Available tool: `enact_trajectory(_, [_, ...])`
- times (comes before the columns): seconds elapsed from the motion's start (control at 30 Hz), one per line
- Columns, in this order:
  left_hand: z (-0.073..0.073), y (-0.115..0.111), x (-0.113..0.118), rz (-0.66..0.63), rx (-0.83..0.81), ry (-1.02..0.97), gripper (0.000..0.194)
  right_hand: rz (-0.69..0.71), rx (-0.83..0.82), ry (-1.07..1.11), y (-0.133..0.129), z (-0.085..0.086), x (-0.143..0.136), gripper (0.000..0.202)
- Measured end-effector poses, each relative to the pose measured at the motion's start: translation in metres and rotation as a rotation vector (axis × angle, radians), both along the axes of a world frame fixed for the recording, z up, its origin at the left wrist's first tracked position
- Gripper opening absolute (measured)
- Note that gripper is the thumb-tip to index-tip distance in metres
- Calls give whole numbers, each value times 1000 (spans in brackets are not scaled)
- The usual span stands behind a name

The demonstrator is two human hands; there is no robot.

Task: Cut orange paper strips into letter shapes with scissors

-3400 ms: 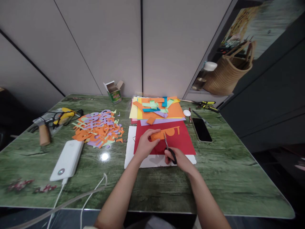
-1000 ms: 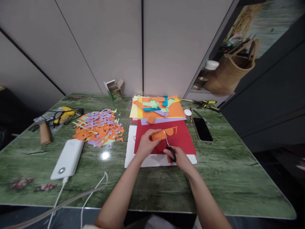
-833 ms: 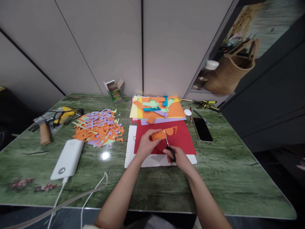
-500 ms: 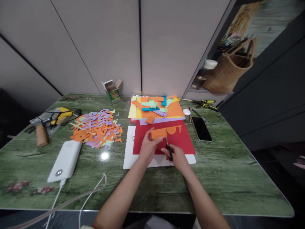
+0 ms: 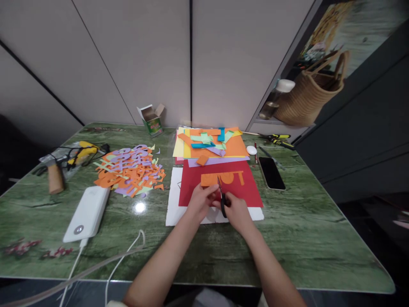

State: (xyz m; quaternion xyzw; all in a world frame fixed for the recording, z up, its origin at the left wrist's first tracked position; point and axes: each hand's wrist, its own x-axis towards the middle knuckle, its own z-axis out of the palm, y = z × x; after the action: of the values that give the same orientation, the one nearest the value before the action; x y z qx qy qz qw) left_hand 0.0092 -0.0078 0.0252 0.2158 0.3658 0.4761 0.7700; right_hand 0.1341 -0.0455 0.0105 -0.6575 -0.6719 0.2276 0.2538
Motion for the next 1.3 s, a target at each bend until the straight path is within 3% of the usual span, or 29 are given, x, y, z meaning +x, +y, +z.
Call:
enact_trajectory(0.17, [-5, 12, -11, 145, 30, 1, 25, 173, -290, 250, -3, 14, 15, 30])
enact_trajectory(0.3, [-7, 21, -22, 192, 131, 154, 26, 429, -544, 439, -7, 30, 29, 34])
enact_trajectory(0.47, [-2, 22, -28, 220, 444, 639, 31, 432, -473, 720, -11, 34, 35, 47])
enact_trajectory(0.57, [1, 19, -28, 163, 548, 764, 25, 393, -385, 901, -11, 29, 38, 56])
enact_trajectory(0.73, [8, 17, -26, -37, 556, 602, 27, 357, -457, 752, -11, 33, 39, 45])
enact_trajectory(1.0, [0, 19, -27, -66, 421, 341, 31, 340, -547, 676, -9, 32, 33, 41])
enact_trajectory(1.13, [-1, 21, -28, -38, 425, 371, 31, 334, -588, 679, -10, 29, 34, 41])
enact_trajectory(1.3, [4, 22, -29, 45, 476, 531, 28, 422, -575, 711, -13, 31, 42, 44])
